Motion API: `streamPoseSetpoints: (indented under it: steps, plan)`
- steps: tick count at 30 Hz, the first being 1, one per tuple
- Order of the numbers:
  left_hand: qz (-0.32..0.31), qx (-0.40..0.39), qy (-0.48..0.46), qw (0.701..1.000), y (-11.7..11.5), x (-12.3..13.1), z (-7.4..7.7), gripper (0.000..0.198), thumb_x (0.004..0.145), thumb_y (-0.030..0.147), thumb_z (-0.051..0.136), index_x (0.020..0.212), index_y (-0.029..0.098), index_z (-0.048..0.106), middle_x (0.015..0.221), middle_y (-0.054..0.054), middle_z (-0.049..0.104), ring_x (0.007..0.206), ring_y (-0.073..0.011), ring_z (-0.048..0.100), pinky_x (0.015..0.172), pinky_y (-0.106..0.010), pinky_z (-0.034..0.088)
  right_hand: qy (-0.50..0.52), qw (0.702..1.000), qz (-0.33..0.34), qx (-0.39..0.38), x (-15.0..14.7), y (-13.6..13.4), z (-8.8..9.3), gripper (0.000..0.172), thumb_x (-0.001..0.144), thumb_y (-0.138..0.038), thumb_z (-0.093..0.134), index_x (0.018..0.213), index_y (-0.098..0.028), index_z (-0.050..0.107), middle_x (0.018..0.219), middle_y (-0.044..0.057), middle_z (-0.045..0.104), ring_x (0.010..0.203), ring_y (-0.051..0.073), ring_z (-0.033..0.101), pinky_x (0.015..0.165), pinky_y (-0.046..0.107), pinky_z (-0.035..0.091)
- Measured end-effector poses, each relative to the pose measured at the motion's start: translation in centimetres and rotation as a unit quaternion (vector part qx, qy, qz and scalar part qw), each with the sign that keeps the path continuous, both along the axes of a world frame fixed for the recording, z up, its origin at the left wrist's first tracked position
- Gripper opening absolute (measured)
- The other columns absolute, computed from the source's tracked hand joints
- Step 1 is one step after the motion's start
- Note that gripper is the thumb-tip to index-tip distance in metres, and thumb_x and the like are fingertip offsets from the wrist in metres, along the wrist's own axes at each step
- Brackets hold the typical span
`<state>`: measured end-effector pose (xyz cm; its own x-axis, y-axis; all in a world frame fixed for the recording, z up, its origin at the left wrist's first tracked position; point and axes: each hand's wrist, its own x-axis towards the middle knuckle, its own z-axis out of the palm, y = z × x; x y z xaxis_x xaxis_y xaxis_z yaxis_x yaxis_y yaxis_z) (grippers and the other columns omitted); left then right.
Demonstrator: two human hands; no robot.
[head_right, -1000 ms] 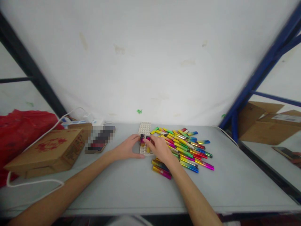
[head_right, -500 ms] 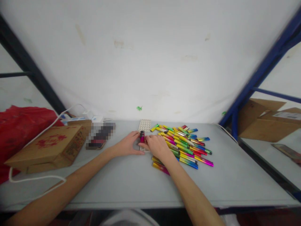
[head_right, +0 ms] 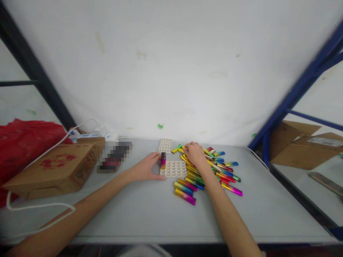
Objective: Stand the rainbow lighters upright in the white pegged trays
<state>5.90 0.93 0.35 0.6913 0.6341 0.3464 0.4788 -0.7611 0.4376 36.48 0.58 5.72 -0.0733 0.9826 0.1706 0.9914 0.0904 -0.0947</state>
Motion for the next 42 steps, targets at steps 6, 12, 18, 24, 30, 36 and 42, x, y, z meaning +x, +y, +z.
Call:
streamPoseSetpoints:
  steps: [6, 12, 18, 24, 30, 36, 42]
  plan:
    - [-0.005, -0.006, -0.008, 1.0, 0.1, -0.1, -0.1, 0.084, 0.079, 0.079, 0.099, 0.137, 0.025, 0.071, 0.147, -0.017, 0.072, 0.141, -0.0426, 0.067, 0.122, -0.055, 0.058, -0.029, 0.997, -0.008, -0.074, -1.2, 0.6, 1.1, 0.033, 0.118, -0.036, 0.064, 0.134, -0.014, 0.083, 0.134, 0.021, 0.084, 0.124, 0.031, 0.079, 0.102, 0.034, 0.053]
    - [-0.006, -0.013, -0.004, 1.0, 0.1, -0.1, -0.2, 0.084, 0.08, 0.08, 0.097, 0.137, 0.024, 0.072, 0.148, -0.017, 0.072, 0.144, -0.0429, 0.066, 0.126, -0.056, 0.055, -0.02, 0.998, 0.005, -0.061, -1.2, -0.4, 1.2, 0.039, 0.123, -0.038, 0.052, 0.129, -0.017, 0.085, 0.124, 0.021, 0.087, 0.116, 0.03, 0.083, 0.096, 0.034, 0.053]
    - [-0.017, -0.005, -0.013, 1.0, 0.1, -0.4, 0.1, 0.081, 0.083, 0.077, 0.097, 0.138, 0.024, 0.071, 0.148, -0.017, 0.072, 0.143, -0.0421, 0.067, 0.124, -0.056, 0.058, 0.108, 0.992, 0.024, 0.054, 0.0, -1.7, 0.9, 0.037, 0.122, -0.038, 0.051, 0.138, -0.019, 0.079, 0.111, 0.014, 0.09, 0.102, 0.029, 0.084, 0.088, 0.032, 0.052]
    - [-0.02, -0.003, -0.004, 1.0, 0.9, -1.4, 1.0, 0.074, 0.082, 0.067, 0.097, 0.139, 0.026, 0.074, 0.147, -0.016, 0.076, 0.14, -0.0435, 0.071, 0.124, -0.055, 0.059, 0.357, 0.916, 0.063, 0.174, 1.0, -2.7, -0.4, 0.055, 0.11, -0.065, 0.06, 0.134, -0.019, 0.078, 0.073, 0.0, 0.07, 0.066, 0.021, 0.064, 0.069, 0.031, 0.046]
    - [0.014, 0.001, 0.009, 1.0, 1.2, -1.8, 1.3, 0.083, 0.077, 0.073, 0.099, 0.138, 0.021, 0.076, 0.148, -0.02, 0.074, 0.141, -0.044, 0.07, 0.127, -0.057, 0.057, 0.472, 0.87, 0.042, 0.137, 0.4, -2.6, -1.5, 0.072, 0.087, -0.094, 0.07, 0.069, -0.027, 0.052, 0.061, -0.006, 0.039, 0.063, 0.016, 0.039, 0.062, 0.032, 0.033]
    - [0.014, 0.023, -0.001, 1.0, 0.6, -0.7, 1.0, 0.073, 0.081, 0.075, 0.097, 0.129, 0.023, 0.078, 0.137, -0.016, 0.076, 0.132, -0.0406, 0.073, 0.122, -0.055, 0.06, 0.569, 0.813, 0.114, 0.047, -2.6, -3.7, -1.0, 0.069, 0.095, -0.097, 0.055, 0.089, -0.029, 0.056, 0.079, -0.001, 0.062, 0.069, 0.02, 0.056, 0.065, 0.033, 0.051]
    - [0.039, 0.034, 0.004, 0.999, 0.2, 0.1, 0.3, 0.071, 0.088, 0.073, 0.09, 0.137, 0.022, 0.076, 0.15, -0.02, 0.071, 0.142, -0.0434, 0.068, 0.128, -0.061, 0.054, 0.612, 0.781, 0.119, -0.027, -4.3, -4.7, -0.7, 0.067, 0.094, -0.096, 0.061, 0.091, -0.031, 0.047, 0.068, -0.009, 0.047, 0.053, 0.014, 0.039, 0.049, 0.028, 0.035]
